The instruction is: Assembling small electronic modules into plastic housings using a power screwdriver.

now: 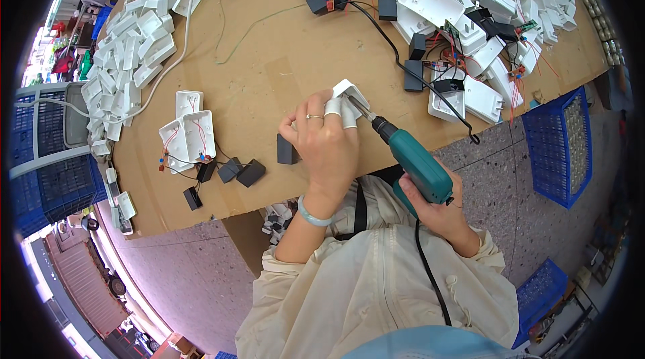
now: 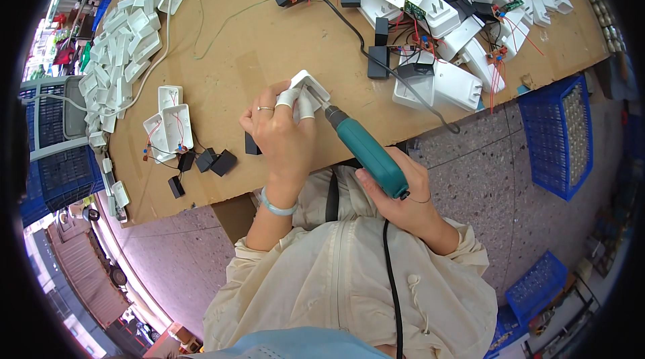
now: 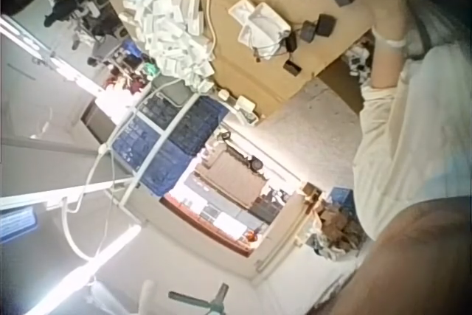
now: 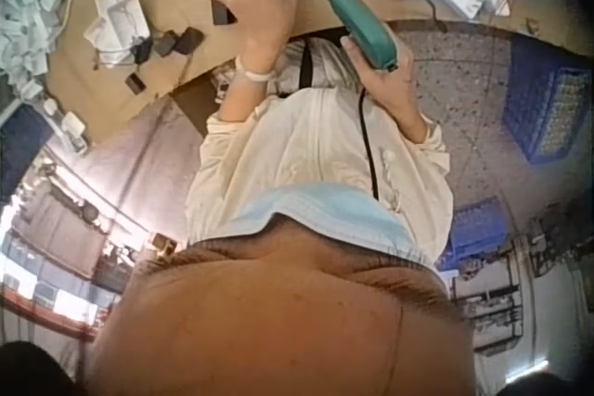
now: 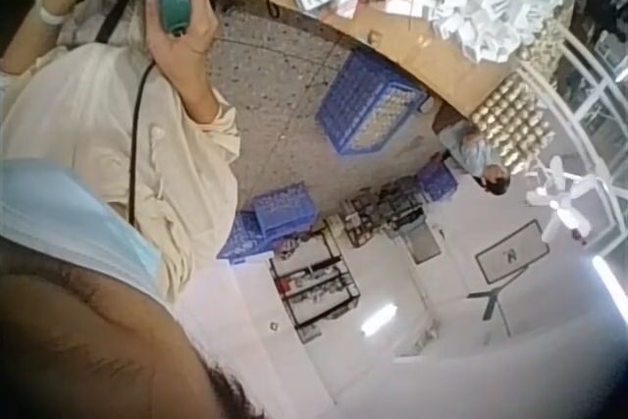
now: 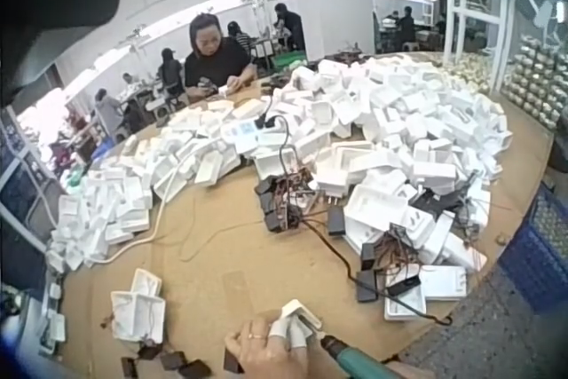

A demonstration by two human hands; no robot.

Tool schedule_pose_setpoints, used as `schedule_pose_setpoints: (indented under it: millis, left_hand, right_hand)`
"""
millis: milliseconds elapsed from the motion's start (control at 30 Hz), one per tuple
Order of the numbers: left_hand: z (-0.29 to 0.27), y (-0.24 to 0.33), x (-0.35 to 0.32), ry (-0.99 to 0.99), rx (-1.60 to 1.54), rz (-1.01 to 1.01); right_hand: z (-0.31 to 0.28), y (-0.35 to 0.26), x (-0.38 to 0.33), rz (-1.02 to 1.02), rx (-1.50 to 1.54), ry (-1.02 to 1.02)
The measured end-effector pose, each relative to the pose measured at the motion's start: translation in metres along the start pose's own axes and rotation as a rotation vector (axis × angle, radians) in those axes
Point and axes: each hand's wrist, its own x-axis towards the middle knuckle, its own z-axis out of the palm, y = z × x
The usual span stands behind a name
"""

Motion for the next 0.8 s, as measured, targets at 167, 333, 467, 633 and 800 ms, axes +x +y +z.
schedule_pose_setpoints:
  millis: [167, 333, 467, 633, 800]
  left_hand:
    - [0.000, 0.000, 0.000, 0.005, -0.005, -0.003]
    - [-0.001, 0.001, 0.000, 0.002, -0.005, -0.004]
    - [0.000, 0.001, 0.000, 0.015, -0.014, 0.001]
    - [-0.001, 0.002, 0.001, -0.001, -0.017, 0.006]
    - [-0.001, 0.000, 0.000, -0.003, -0.006, 0.009]
  right_hand:
    - [-0.001, -0.001, 0.001, -0.072, -0.039, 0.002]
    - [0.000, -0.001, 0.000, -0.043, -0.036, 0.010]
    - [0.001, 0.001, -0.001, -0.004, 0.006, 0.018]
    - [-0.001, 0.005, -0.007, -0.008, 0.050, 0.024]
    - [-0.014, 0.001, -0.018, -0.034, 0.028, -0.007]
